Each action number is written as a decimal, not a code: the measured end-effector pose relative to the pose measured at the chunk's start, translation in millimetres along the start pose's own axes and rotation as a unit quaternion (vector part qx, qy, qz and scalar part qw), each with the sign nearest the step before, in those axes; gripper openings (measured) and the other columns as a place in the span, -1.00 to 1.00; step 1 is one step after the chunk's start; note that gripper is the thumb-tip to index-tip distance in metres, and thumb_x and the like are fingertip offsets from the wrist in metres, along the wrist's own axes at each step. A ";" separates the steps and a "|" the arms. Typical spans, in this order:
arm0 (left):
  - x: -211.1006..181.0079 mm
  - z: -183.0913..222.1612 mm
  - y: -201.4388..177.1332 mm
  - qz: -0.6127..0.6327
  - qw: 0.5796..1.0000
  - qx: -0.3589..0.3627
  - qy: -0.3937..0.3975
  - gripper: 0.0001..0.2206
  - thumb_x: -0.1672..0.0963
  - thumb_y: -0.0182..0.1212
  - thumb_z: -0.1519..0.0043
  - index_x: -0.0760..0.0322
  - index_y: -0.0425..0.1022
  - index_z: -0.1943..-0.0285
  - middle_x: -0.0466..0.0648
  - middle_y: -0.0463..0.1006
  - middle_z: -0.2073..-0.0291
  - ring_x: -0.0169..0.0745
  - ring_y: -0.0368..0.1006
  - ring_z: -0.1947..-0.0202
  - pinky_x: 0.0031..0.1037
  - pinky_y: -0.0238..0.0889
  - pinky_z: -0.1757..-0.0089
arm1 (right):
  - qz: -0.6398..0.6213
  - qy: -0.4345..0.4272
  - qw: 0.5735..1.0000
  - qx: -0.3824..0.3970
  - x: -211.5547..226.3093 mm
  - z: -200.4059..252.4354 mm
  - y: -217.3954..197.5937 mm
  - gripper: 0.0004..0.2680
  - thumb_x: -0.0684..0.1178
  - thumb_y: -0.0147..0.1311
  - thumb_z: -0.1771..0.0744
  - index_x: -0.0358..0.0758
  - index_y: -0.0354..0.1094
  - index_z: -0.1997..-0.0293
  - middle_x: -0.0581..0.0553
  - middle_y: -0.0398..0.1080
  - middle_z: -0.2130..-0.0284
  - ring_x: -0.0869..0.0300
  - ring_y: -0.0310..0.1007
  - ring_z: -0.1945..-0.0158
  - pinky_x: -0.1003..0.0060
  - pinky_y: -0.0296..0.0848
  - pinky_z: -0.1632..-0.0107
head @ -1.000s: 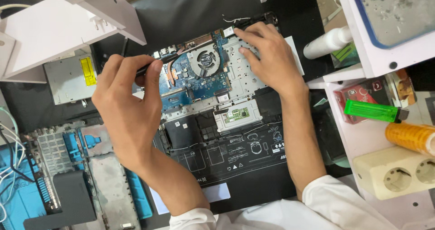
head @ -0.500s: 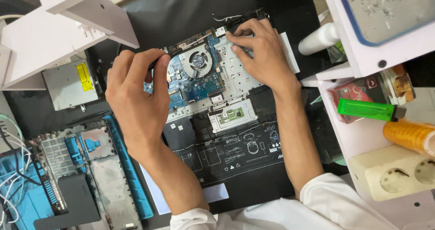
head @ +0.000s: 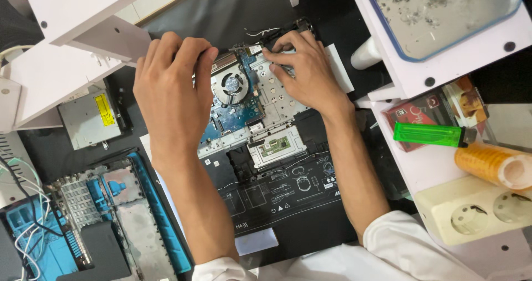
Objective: The person uses a screwdriver to remove screws from a laptop motherboard, specifically around the cooling fan and heat sink area. They carefully unscrew multiple fasteners and place them on the workbench while manipulating the internal components.
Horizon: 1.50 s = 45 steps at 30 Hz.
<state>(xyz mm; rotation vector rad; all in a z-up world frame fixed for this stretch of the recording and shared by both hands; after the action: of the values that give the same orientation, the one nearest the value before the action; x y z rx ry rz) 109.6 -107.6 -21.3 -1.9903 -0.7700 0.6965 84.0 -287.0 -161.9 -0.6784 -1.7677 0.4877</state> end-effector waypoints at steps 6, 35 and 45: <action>-8.3 -16.0 0.2 -0.026 0.999 0.029 0.037 -0.91 0.17 0.32 -0.40 0.28 0.53 0.14 -0.04 0.39 0.23 -0.03 0.38 0.11 -0.22 0.23 0.06 | 0.006 0.001 1.000 0.000 -0.1 0.7 -0.6 -0.81 -0.13 0.25 -0.35 -0.11 0.58 -0.07 0.00 0.41 0.07 0.10 0.32 -0.10 0.12 0.26 -0.16; -16.9 -48.1 -8.6 -0.119 0.984 0.094 0.095 -0.86 0.16 0.35 -0.35 0.38 0.56 0.20 0.04 0.47 0.21 0.01 0.45 0.13 -0.20 0.31 0.18 | -0.059 -0.027 0.997 -0.040 3.9 -5.1 -12.9 -0.87 -0.16 0.30 -0.32 -0.18 0.57 0.07 -0.04 0.47 0.14 0.08 0.41 -0.03 0.16 0.36 -0.15; 13.9 -2.7 -10.3 0.033 0.995 0.074 -0.064 -0.97 0.22 0.31 -0.38 0.35 0.58 0.10 0.00 0.39 0.21 0.02 0.39 0.15 -0.20 0.24 0.14 | -0.122 0.038 0.991 -0.048 26.2 -17.4 -34.1 -0.87 -0.21 0.28 -0.31 -0.32 0.47 0.09 -0.11 0.54 0.17 0.05 0.52 0.01 0.16 0.44 -0.06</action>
<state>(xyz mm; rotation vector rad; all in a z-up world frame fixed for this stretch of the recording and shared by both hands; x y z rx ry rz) 118.0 -94.4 -13.6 -1.8563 -0.7088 0.9003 88.3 -295.4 -116.5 -0.5311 -1.7807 0.2080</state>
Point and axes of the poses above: each hand's wrist, its own z-axis away from the middle knuckle, its own y-axis out of the palm, x = y × z, the point moved 6 cm from there along -z, towards the middle knuckle
